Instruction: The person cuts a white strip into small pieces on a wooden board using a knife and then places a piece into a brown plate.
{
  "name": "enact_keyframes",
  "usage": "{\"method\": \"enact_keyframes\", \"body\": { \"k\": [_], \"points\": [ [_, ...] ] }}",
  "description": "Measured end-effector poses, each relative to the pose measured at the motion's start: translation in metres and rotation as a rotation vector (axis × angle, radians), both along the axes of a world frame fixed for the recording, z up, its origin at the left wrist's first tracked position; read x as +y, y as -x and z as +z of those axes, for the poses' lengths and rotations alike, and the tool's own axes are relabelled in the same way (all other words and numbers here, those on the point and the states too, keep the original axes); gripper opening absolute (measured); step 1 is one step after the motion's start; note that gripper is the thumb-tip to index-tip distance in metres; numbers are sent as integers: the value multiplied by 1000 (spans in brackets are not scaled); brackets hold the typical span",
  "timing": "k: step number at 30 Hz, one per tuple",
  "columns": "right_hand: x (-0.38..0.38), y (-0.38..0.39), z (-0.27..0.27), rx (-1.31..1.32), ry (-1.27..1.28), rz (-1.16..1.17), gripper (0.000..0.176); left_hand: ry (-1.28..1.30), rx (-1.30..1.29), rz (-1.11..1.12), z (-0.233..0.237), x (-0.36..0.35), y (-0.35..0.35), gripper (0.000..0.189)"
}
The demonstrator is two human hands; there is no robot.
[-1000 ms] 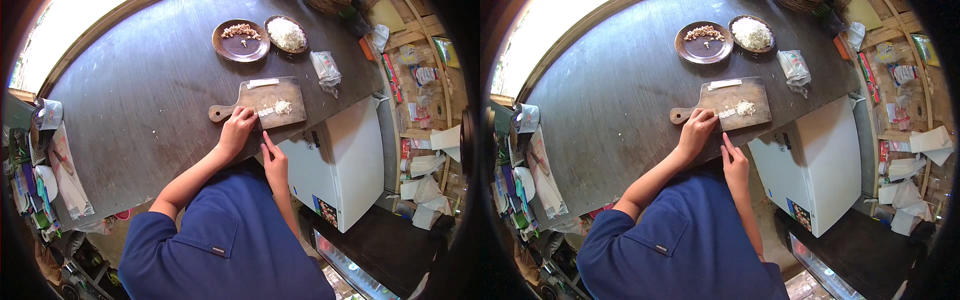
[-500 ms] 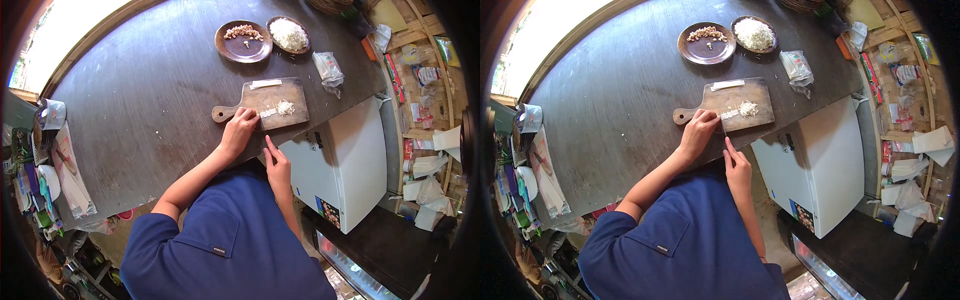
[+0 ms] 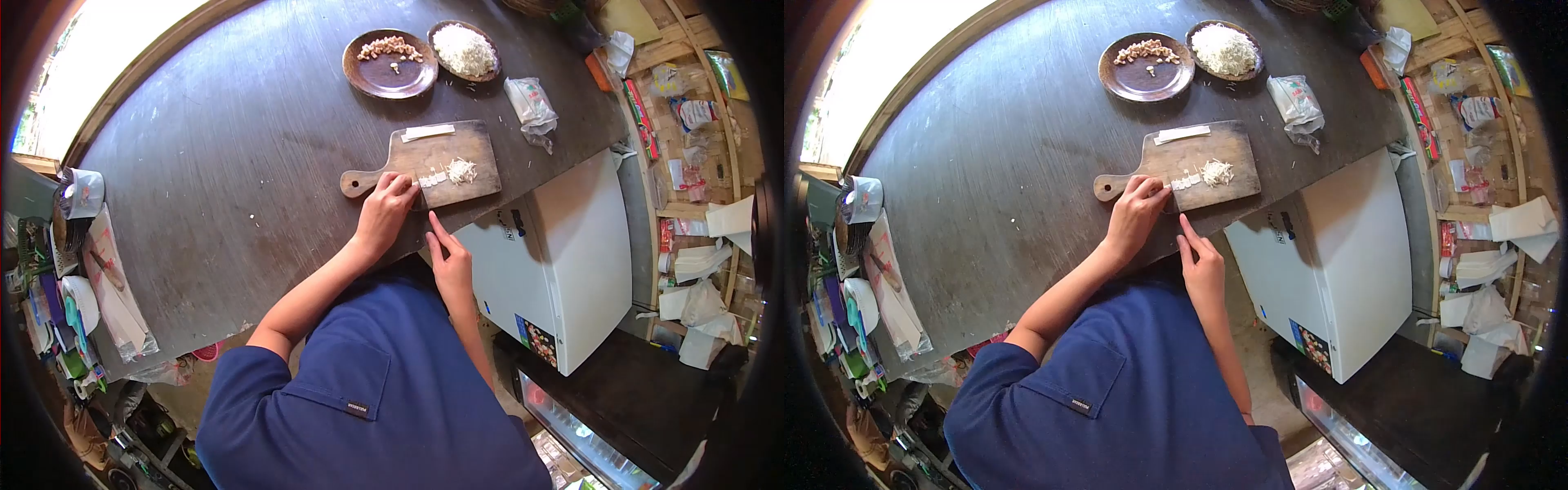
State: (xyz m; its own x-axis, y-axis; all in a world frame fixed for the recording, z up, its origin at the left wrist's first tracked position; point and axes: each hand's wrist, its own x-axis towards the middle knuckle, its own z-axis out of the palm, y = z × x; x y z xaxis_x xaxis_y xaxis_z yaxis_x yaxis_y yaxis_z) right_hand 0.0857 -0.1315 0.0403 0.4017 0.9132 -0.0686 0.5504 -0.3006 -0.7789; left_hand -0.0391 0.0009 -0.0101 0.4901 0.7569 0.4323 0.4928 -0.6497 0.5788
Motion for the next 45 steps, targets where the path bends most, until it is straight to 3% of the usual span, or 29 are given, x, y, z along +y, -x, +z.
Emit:
{"method": "enact_keyframes", "body": {
  "k": [13,16,21,45],
  "points": [
    [-1,2,2,-93,27,36,44,-123,165,-5,6,2,6,29],
    [-7,2,-6,-76,-62,31,43,-126,135,-14,2,2,7,30],
    [0,1,-2,-64,13,26,43,-68,54,-36,-2,3,9,27],
    [-5,2,-5,-65,19,20,43,-189,193,52,5,2,7,28]
  ]
}}
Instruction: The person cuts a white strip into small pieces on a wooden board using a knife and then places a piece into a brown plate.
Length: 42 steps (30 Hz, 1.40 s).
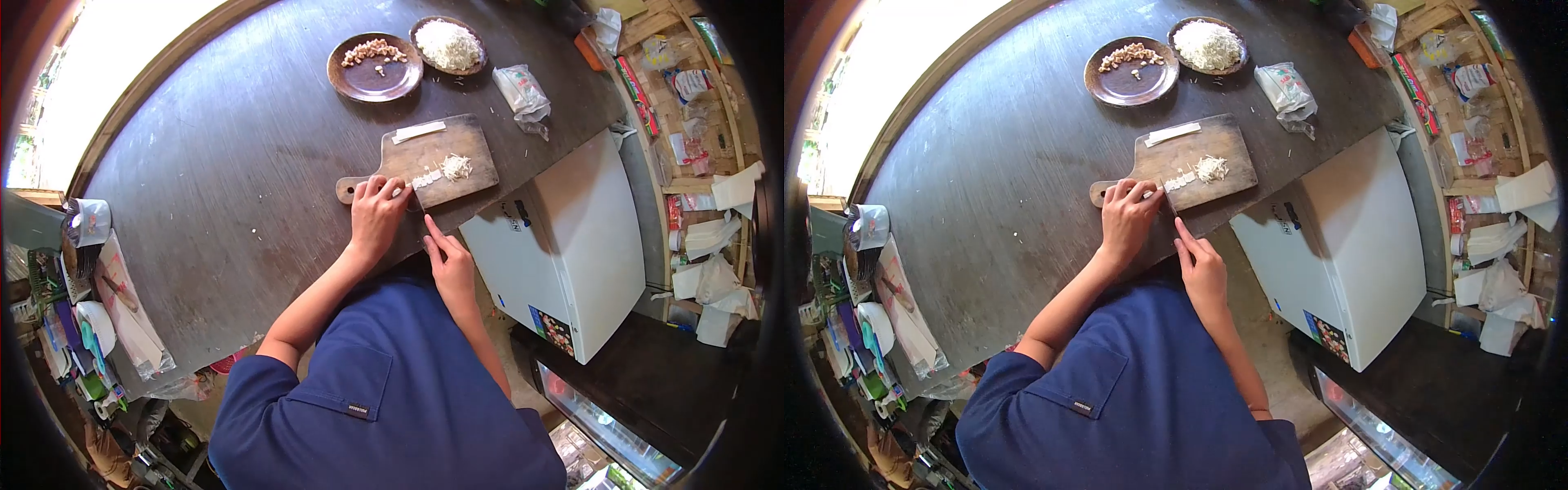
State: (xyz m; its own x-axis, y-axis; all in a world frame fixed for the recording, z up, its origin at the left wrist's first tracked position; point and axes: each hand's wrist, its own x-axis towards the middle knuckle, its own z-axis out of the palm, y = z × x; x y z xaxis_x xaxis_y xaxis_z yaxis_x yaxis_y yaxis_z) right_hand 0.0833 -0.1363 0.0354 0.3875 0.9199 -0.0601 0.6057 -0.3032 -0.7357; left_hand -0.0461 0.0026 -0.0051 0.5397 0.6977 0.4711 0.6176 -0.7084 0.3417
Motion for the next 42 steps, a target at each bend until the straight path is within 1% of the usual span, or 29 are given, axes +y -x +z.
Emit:
{"method": "enact_keyframes", "body": {
  "k": [2,5,11,14,17,19,27,29,32,35,38,40,42],
  "points": [
    [0,-1,-2,-17,11,0,43,-9,26,30,0,0,0,24],
    [5,0,2,27,-14,-15,43,9,8,24,1,1,0,23],
    [-6,-2,1,1,-3,0,43,-2,-6,22,-2,1,0,24],
    [-1,-3,-5,37,-26,3,43,-18,-48,12,0,2,0,24],
    [1,-2,-5,49,-88,1,43,-22,-33,13,-1,1,0,23],
    [-8,-2,1,31,-8,6,42,-29,-36,19,-2,1,0,23],
    [-12,-2,8,52,8,-7,42,-8,-31,19,0,0,-1,23],
    [-9,-3,4,63,6,-8,42,-1,-26,32,0,0,-1,20],
    [-2,-7,-1,70,-10,5,42,15,-24,12,4,0,0,25],
    [7,-8,-4,92,-48,24,43,5,-26,20,2,-1,-1,25],
    [6,-18,-5,134,-46,41,41,-7,-29,37,3,-3,-2,23],
    [7,-25,0,443,27,-17,40,-14,-17,48,2,-3,-3,22],
    [10,-42,15,560,214,-82,39,-18,-15,59,2,-2,-5,20]
  ]
}}
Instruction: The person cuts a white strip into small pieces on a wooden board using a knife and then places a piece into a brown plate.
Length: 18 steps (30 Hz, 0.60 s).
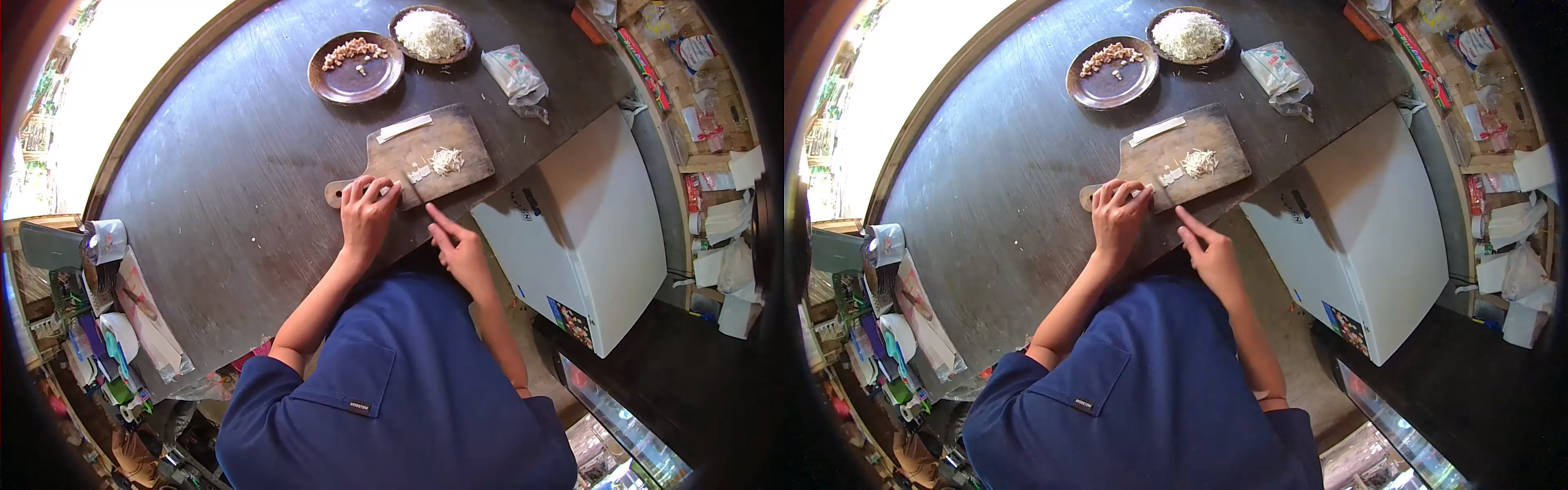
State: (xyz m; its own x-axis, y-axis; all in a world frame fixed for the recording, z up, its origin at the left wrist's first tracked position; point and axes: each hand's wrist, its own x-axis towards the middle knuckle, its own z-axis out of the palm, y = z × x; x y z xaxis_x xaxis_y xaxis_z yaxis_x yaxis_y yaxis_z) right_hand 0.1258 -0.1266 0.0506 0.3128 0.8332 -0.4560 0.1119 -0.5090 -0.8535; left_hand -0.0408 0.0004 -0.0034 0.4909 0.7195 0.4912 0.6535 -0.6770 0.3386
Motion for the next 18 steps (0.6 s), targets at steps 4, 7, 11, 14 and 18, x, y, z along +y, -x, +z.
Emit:
{"method": "enact_keyframes", "body": {
  "k": [4,7,11,14,18],
  "points": [
    [5,-32,3,7,-26,-105,42,1,-23,-35,-3,10,-12,20],
    [4,-32,9,-16,-66,-33,42,26,-22,-71,0,14,-26,20],
    [6,-26,-2,6,-113,15,42,97,-19,-93,3,11,-34,21],
    [4,-32,-5,-22,-68,-38,39,113,-2,-69,6,7,-28,24],
    [1,-39,0,-64,-77,-15,39,154,-58,-51,1,5,-29,27]
  ]
}}
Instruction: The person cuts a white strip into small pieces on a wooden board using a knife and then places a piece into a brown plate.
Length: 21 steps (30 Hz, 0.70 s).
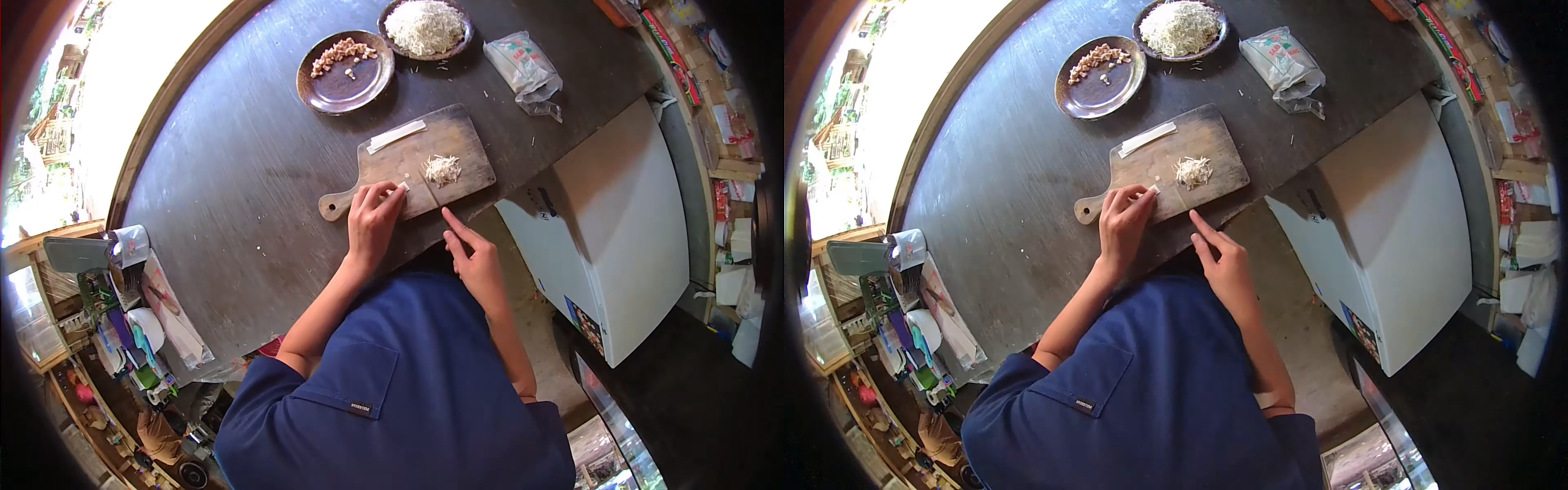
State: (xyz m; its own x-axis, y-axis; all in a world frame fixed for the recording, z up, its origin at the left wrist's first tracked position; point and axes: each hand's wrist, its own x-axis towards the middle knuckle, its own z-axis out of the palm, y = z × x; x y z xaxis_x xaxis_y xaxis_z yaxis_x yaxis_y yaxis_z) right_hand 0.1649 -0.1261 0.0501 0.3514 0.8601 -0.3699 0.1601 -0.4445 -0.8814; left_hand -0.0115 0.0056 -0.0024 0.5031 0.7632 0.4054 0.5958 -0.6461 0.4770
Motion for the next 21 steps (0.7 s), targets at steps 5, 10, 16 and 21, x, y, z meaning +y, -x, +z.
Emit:
{"method": "enact_keyframes", "body": {
  "k": [5,10,16,21],
  "points": [
    [-3,-6,-7,-97,-82,78,41,62,-23,-36,1,4,-12,30],
    [-7,-3,1,-290,-157,118,42,-23,14,-98,3,3,-17,28],
    [-9,8,0,-413,-167,140,44,16,75,-152,9,0,-13,34],
    [-12,10,6,-554,-91,204,46,70,88,-199,6,5,-7,40]
  ]
}}
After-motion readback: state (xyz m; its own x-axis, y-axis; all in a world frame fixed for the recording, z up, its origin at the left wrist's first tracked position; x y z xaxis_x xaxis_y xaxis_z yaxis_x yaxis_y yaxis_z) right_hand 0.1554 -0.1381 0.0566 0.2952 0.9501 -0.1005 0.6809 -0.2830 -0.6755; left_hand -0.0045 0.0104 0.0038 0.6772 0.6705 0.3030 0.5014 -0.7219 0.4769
